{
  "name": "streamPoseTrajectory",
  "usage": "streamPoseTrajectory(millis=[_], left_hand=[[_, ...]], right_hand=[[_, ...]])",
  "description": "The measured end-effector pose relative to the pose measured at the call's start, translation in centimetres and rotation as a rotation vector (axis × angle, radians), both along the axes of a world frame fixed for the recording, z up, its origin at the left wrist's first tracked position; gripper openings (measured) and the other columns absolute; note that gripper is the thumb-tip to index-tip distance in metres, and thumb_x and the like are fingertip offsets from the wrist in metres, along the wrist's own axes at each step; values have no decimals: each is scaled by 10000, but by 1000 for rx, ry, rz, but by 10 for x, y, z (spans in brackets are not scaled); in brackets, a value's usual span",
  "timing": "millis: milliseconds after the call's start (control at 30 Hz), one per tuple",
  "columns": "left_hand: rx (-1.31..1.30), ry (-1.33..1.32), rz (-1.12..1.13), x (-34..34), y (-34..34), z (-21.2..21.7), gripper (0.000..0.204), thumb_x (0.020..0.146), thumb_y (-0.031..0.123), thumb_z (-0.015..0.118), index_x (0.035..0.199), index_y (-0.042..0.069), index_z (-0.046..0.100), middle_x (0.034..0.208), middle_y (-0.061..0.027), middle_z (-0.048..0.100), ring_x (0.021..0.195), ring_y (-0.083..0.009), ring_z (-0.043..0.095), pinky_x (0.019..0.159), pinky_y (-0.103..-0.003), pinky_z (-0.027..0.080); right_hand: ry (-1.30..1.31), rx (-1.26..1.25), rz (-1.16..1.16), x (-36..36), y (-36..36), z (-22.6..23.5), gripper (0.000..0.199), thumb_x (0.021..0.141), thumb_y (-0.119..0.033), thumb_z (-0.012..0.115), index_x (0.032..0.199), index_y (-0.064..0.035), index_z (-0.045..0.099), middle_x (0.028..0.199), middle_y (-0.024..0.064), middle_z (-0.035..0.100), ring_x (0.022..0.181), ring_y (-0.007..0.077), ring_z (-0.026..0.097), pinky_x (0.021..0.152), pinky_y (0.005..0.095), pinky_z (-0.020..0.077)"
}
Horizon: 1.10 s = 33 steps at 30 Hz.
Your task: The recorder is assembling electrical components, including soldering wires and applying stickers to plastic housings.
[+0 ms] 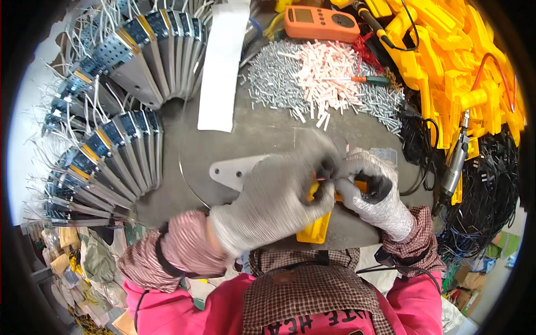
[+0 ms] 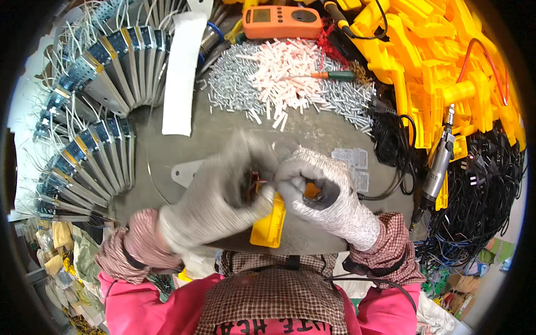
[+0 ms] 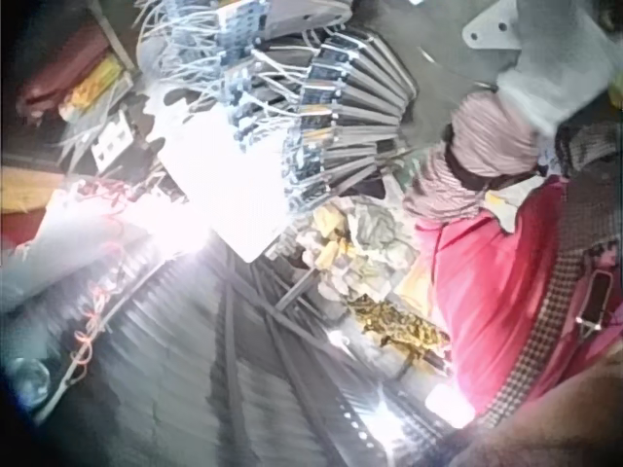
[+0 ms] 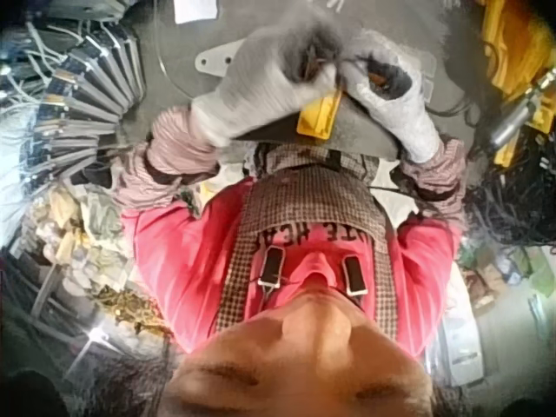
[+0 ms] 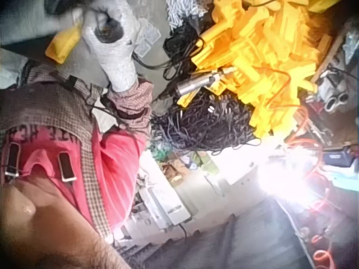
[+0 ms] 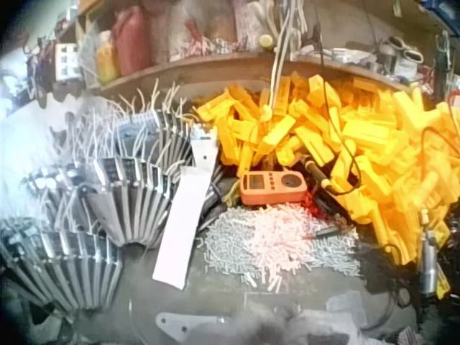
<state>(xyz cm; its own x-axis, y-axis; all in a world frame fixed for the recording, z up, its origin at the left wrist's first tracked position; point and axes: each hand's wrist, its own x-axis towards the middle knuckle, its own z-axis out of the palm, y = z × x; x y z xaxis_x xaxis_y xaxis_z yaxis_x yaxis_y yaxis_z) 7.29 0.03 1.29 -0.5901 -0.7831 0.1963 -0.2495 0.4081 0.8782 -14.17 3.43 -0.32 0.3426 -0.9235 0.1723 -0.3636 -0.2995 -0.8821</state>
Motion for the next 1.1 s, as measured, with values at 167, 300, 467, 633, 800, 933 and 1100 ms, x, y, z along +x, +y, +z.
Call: streamPoseTrajectory(millis=[167,300,467,633,800,933,1100], left_hand=[[-3,-128,-8,-3,6,-7,302,897,41,637,1176,87,530,1049,-59,678,798,-215,700,664,-292,575],[662,256,16,0,2,-1,393,908,53,661,1246,64,461,1067,-67,657,970,-124,636,831,-267,535],[713,181,18,-1,1,8,443,898,61,684,1271,61,445,1065,-70,655,993,-107,626,859,-251,514],[-26,-110,20,-1,7,1,394,901,28,681,1258,32,513,1030,-103,612,903,-130,665,771,-271,541],[-332,-266,-54,-1,6,1,305,896,43,662,1195,31,601,1004,-98,627,775,-158,671,646,-289,530],[17,-66,22,-11,9,6,367,877,23,646,1240,73,616,940,-79,665,766,-204,678,660,-318,532],[-271,-191,67,-11,16,-11,420,847,-17,658,1252,83,611,1019,-94,698,848,-251,714,702,-350,559]], right_hand=[[-176,231,-43,-1,3,-3,174,839,-20,694,999,-66,643,865,-16,618,738,99,585,633,263,478],[214,-292,12,-2,-3,9,281,739,12,730,983,-106,657,953,96,673,869,293,687,709,347,553],[229,-297,7,-2,-3,14,257,760,9,723,984,-100,659,942,80,673,830,260,681,694,338,544],[15,79,-43,-4,0,5,161,849,-24,682,1000,-73,653,850,22,621,741,101,580,663,269,485],[-111,249,-127,2,0,4,182,829,-17,686,997,-80,654,779,14,585,660,115,552,617,286,478],[123,-264,-56,2,-4,6,202,787,-13,692,969,-89,647,728,46,566,580,213,550,581,303,471],[173,18,-157,12,1,15,222,814,-52,693,1029,-73,641,844,72,596,659,218,607,622,339,507]])
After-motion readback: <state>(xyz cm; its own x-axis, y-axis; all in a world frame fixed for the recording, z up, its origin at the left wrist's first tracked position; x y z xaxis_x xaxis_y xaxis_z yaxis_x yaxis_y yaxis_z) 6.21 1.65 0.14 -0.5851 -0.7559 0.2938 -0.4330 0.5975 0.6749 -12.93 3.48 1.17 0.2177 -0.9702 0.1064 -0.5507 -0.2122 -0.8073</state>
